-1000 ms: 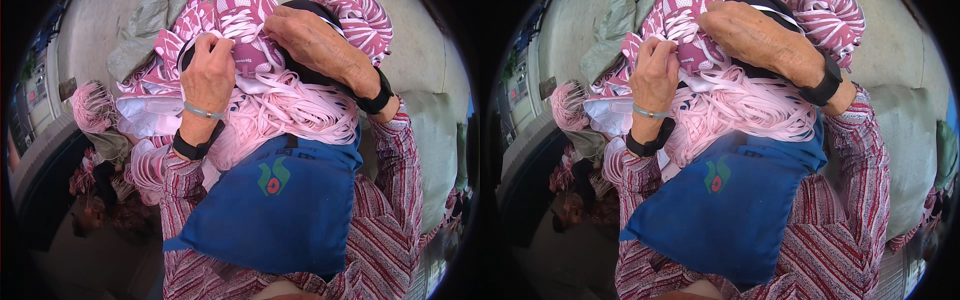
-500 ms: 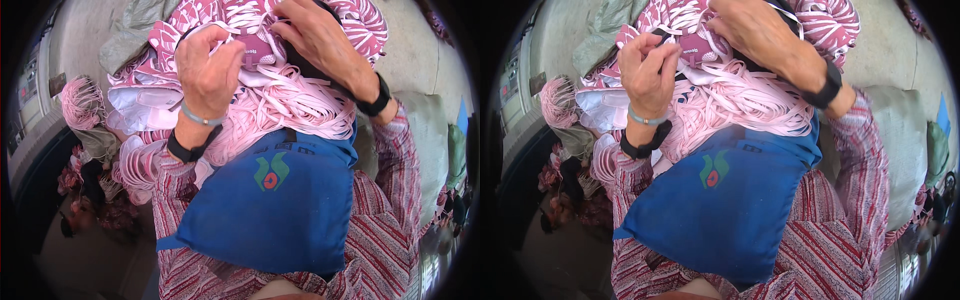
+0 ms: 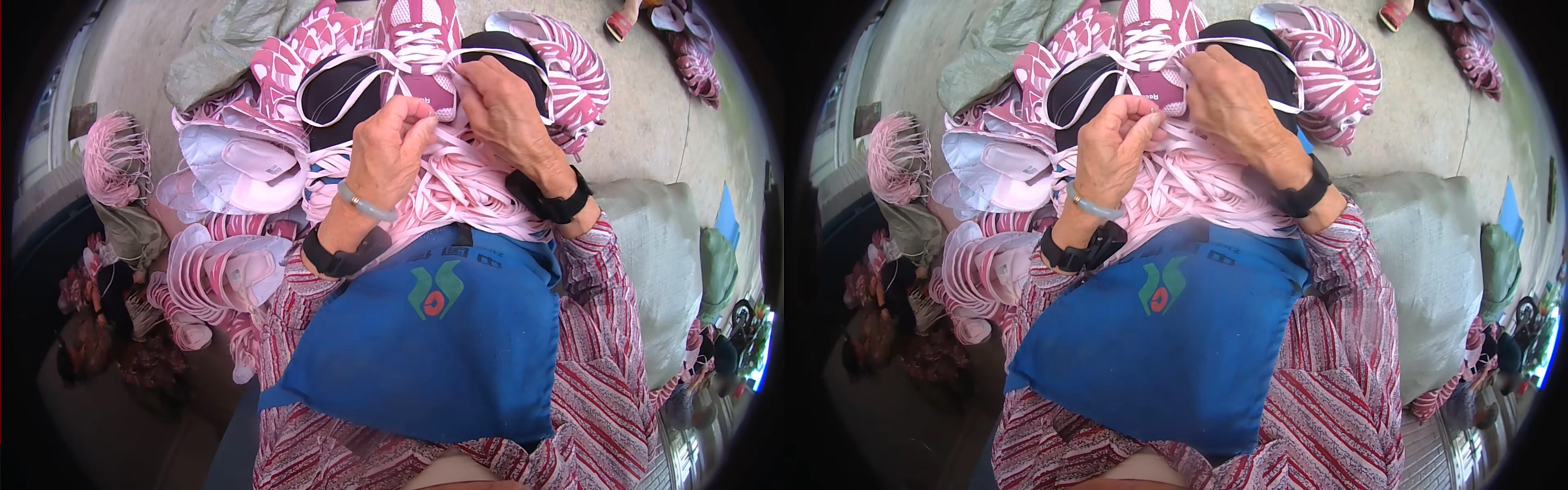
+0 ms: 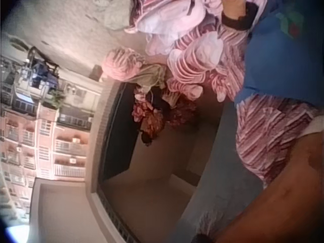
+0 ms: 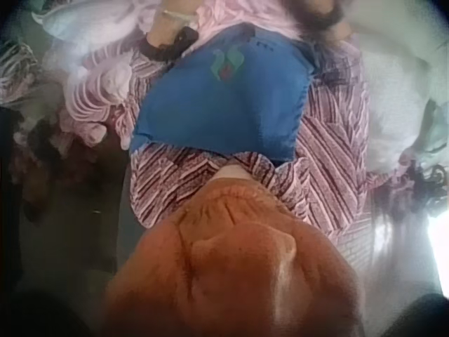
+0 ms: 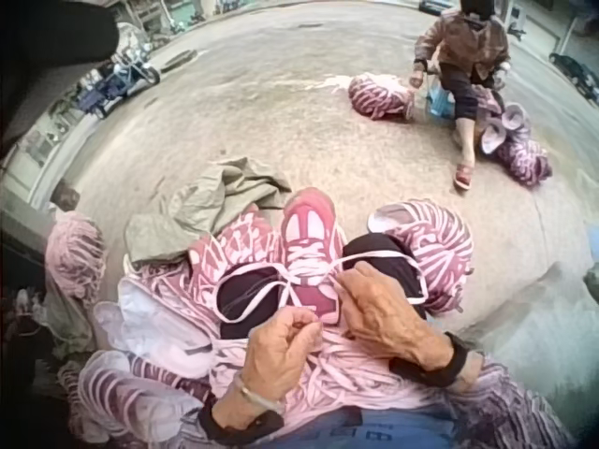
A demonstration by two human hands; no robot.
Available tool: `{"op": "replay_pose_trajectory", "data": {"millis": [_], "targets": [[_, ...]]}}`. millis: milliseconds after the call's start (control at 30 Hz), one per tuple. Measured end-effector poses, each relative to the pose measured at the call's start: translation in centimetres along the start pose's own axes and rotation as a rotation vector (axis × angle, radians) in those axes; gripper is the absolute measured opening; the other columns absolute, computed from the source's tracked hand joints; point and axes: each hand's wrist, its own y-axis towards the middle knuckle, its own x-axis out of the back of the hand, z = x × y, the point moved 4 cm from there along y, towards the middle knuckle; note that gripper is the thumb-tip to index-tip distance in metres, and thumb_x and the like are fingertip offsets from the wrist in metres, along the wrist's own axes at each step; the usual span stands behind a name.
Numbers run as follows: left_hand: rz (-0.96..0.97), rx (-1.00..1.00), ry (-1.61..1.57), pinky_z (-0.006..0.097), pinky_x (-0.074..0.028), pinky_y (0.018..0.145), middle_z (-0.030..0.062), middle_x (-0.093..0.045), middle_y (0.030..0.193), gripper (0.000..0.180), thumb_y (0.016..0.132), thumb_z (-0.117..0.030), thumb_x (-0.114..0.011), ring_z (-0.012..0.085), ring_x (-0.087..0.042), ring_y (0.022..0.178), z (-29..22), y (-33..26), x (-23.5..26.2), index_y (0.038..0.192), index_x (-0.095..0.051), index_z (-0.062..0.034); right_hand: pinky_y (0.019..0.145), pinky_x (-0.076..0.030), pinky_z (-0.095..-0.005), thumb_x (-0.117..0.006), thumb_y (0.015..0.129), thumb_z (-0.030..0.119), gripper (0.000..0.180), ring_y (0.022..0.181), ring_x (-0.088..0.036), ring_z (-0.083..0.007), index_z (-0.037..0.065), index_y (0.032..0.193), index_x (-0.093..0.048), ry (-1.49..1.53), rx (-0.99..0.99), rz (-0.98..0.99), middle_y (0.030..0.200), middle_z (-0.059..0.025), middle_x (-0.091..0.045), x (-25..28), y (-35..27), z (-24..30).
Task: Lacing shoelaces into multiple pairs of pink sneakers.
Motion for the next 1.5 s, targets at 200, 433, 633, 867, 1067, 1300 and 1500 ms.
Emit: {"op": "replay_pose_trajectory", "data": {"millis": [200, 433, 633, 867, 1067, 1300, 1500], "targets": [[-0.080, -0.173, 0.320, 0.025, -0.050, 0.054, 0.0085, -0.065, 0.071, 0.017, 0.087, -0.008, -0.061, 0.0113, -0.063, 0.060, 0.2, 3.0, -1.0, 0.100, -0.061, 0.0010, 0.071, -0.047, -0.0417, -0.054, 0.084, 0.007, 0.018, 0.081, -0.058, -0.0353, -0.001, 0.099, -0.059, 0.034, 0.116, -0.057, 0.085, -0.0167, -0.056, 0.0, -0.3, -0.7], [-0.159, -0.266, 0.591, 0.039, -0.049, 0.062, 0.0150, -0.063, 0.075, 0.016, 0.084, -0.013, -0.061, 0.0323, -0.063, 0.068, -0.6, 3.6, -2.0, 0.096, -0.061, -0.0038, 0.077, -0.048, -0.0366, -0.055, 0.084, 0.009, 0.022, 0.086, -0.060, -0.0345, -0.002, 0.102, -0.061, 0.260, 0.022, 0.043, 0.092, -0.0183, -0.061, 0.5, 0.1, -1.7], [-0.093, -0.279, 0.666, 0.044, -0.047, 0.062, 0.0172, -0.061, 0.078, 0.013, 0.086, -0.016, -0.057, 0.0377, -0.060, 0.071, -0.5, 4.1, -2.6, 0.087, -0.055, -0.0038, 0.075, -0.048, -0.0372, -0.057, 0.083, 0.009, 0.024, 0.085, -0.060, -0.0345, 0.000, 0.104, -0.060, 0.149, 0.024, -0.019, 0.095, -0.0174, -0.060, 0.5, -0.2, -0.7], [0.503, 0.237, 0.008, 0.027, -0.045, 0.044, 0.0077, -0.059, 0.068, 0.014, 0.091, -0.015, -0.053, 0.0161, -0.058, 0.049, -3.3, 0.4, 0.4, 0.086, -0.055, -0.0012, 0.087, -0.044, -0.0381, -0.064, 0.077, 0.011, 0.040, 0.104, -0.054, -0.0306, 0.005, 0.116, -0.057, -0.040, 0.301, -0.164, 0.118, -0.0134, -0.055, 2.8, -2.3, 2.7], [1.046, 0.246, -0.494, 0.018, -0.044, 0.041, 0.0040, -0.059, 0.066, 0.008, 0.090, -0.008, -0.058, 0.0078, -0.056, 0.049, -6.7, -5.9, -0.2, 0.086, -0.057, -0.0012, 0.075, -0.048, -0.0367, -0.060, 0.079, 0.016, 0.025, 0.090, -0.060, -0.0270, 0.006, 0.101, -0.059, 0.067, 0.435, 0.431, 0.100, -0.0101, -0.061, 0.2, -3.5, 7.0], [0.719, 0.249, -0.865, 0.022, -0.047, 0.048, 0.0069, -0.062, 0.072, 0.033, 0.096, -0.031, -0.050, 0.0118, -0.059, 0.053, -2.4, -3.7, 3.1, 0.102, -0.058, 0.0006, 0.049, -0.045, -0.0377, -0.051, 0.090, 0.021, 0.016, 0.058, -0.056, -0.0267, 0.008, 0.082, -0.056, 0.732, 0.663, 0.535, 0.063, -0.0066, -0.050, 4.9, -4.5, 14.6], [0.420, 0.494, -1.194, 0.021, -0.043, 0.050, -0.0011, -0.053, 0.064, 0.036, 0.100, -0.027, -0.040, 0.0072, -0.052, 0.056, -0.5, -0.5, -1.7, 0.113, -0.052, 0.0045, 0.050, -0.043, -0.0386, -0.059, 0.087, 0.021, 0.022, 0.057, -0.053, -0.0274, 0.005, 0.075, -0.050, 1.041, 0.817, 0.953, 0.065, -0.0060, -0.048, -0.2, -7.6, 22.1]]}}
